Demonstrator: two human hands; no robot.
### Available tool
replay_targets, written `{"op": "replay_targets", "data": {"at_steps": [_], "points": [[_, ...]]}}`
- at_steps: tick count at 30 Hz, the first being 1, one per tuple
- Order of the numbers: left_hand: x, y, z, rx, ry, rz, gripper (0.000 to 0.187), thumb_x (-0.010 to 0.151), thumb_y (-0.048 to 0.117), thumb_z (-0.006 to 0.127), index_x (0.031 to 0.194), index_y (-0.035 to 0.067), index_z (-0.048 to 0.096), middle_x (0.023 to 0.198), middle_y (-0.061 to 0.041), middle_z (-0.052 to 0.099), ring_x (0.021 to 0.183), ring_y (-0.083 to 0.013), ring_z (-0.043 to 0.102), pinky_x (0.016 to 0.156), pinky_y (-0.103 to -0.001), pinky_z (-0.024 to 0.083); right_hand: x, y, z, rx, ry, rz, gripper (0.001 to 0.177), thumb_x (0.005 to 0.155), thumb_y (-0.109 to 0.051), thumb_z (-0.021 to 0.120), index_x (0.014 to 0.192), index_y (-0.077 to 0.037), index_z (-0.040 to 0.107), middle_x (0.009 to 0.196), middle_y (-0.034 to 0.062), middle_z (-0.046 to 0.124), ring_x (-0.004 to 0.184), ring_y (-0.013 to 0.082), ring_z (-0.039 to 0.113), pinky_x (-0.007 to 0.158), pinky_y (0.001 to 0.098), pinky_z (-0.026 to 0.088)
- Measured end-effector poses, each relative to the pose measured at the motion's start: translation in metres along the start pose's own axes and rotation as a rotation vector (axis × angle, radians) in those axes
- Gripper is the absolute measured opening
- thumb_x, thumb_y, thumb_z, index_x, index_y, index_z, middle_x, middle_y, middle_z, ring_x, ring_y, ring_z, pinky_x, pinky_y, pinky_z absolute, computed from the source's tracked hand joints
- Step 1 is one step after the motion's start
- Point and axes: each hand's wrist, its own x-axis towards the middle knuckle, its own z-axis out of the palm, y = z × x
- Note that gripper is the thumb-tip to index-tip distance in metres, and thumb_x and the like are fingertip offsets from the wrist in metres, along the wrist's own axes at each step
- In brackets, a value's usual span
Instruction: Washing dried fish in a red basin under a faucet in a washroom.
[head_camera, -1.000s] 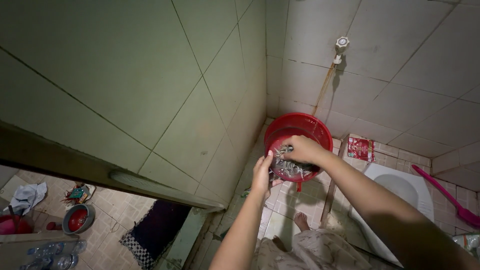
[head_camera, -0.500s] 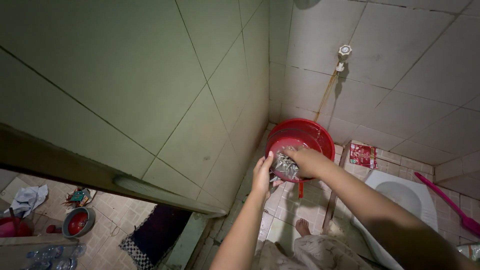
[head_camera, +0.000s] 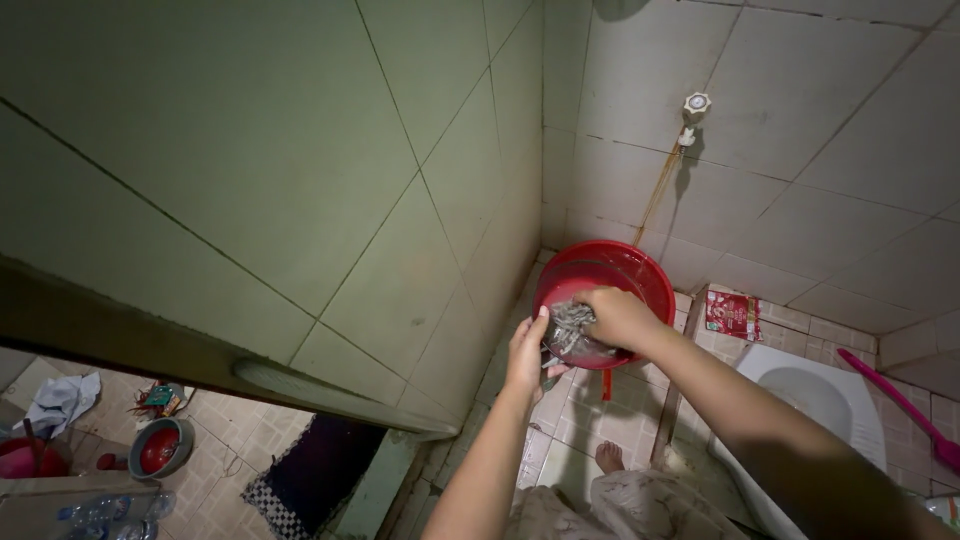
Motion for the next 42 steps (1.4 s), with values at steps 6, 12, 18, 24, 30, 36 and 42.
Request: {"op": "replay_targets", "data": {"at_steps": [6,12,18,24,30,36,42], "points": [[-0.003,0.007,-0.001,-0.033,-0.008,-0.005,0.058,0.087,0.059,0.065,0.13,0.019,0.06,0.115,-0.004,0.071,0.098,-0.0181,0.072,0.071,-0.041,0.062,0.016,-0.006,-0.017,0.337,0.047,-0.133,0.058,0.07,-0.023,0.085,0.123,-0.007,0.067,0.109,0.0157,0.075,0.101,0.0315,0.074,0.091,0.0412,0.057],[0.0,0.006,-0.003,0.009,0.002,0.003,0.059,0.088,0.059,0.064,0.131,0.019,0.061,0.114,-0.005,0.072,0.095,-0.0181,0.071,0.069,-0.039,0.061,0.011,-0.012,-0.007,0.037,-0.064,-0.134,0.061,0.075,-0.031,0.086,0.131,-0.017,0.066,0.127,0.0164,0.068,0.116,0.035,0.066,0.1,0.0442,0.052],[-0.002,0.014,-0.001,0.004,-0.031,0.021,0.064,0.088,0.061,0.063,0.133,0.017,0.059,0.116,-0.006,0.071,0.098,-0.0185,0.07,0.071,-0.041,0.059,-0.014,-0.046,-0.013,-0.25,-0.243,-0.003,0.06,0.081,-0.026,0.078,0.137,-0.034,0.059,0.141,0.0129,0.054,0.117,0.0358,0.065,0.092,0.0483,0.057],[-0.007,0.015,-0.003,0.02,-0.005,0.003,0.067,0.086,0.061,0.064,0.137,0.018,0.057,0.125,-0.007,0.069,0.106,-0.0222,0.07,0.075,-0.044,0.06,-0.009,-0.024,-0.009,-0.234,-0.175,-0.012,0.055,0.078,-0.012,0.073,0.13,-0.026,0.063,0.119,0.0101,0.069,0.102,0.035,0.071,0.084,0.0492,0.059],[-0.014,0.018,-0.004,-0.014,-0.051,0.028,0.064,0.088,0.059,0.063,0.136,0.016,0.058,0.127,-0.011,0.069,0.107,-0.0249,0.071,0.076,-0.044,0.063,0.005,0.008,-0.019,0.006,-0.056,-0.089,0.032,0.08,-0.02,0.078,0.112,-0.017,0.074,0.101,0.0151,0.077,0.096,0.0334,0.074,0.086,0.0452,0.059],[-0.014,0.014,-0.003,-0.014,-0.032,0.053,0.061,0.088,0.056,0.065,0.133,0.016,0.059,0.125,-0.009,0.068,0.109,-0.0248,0.07,0.074,-0.044,0.062,0.011,0.013,-0.025,0.016,-0.013,-0.16,0.048,0.076,-0.018,0.08,0.123,-0.016,0.068,0.115,0.0155,0.073,0.11,0.0339,0.069,0.096,0.0455,0.054],[-0.021,0.01,0.001,0.007,-0.046,0.052,0.059,0.088,0.057,0.065,0.131,0.017,0.06,0.121,-0.008,0.068,0.102,-0.0196,0.071,0.072,-0.04,0.063,-0.008,-0.036,-0.029,-0.115,-0.159,0.014,0.063,0.087,-0.039,0.076,0.146,-0.036,0.052,0.148,0.0176,0.045,0.128,0.0411,0.053,0.104,0.0515,0.049]]}}
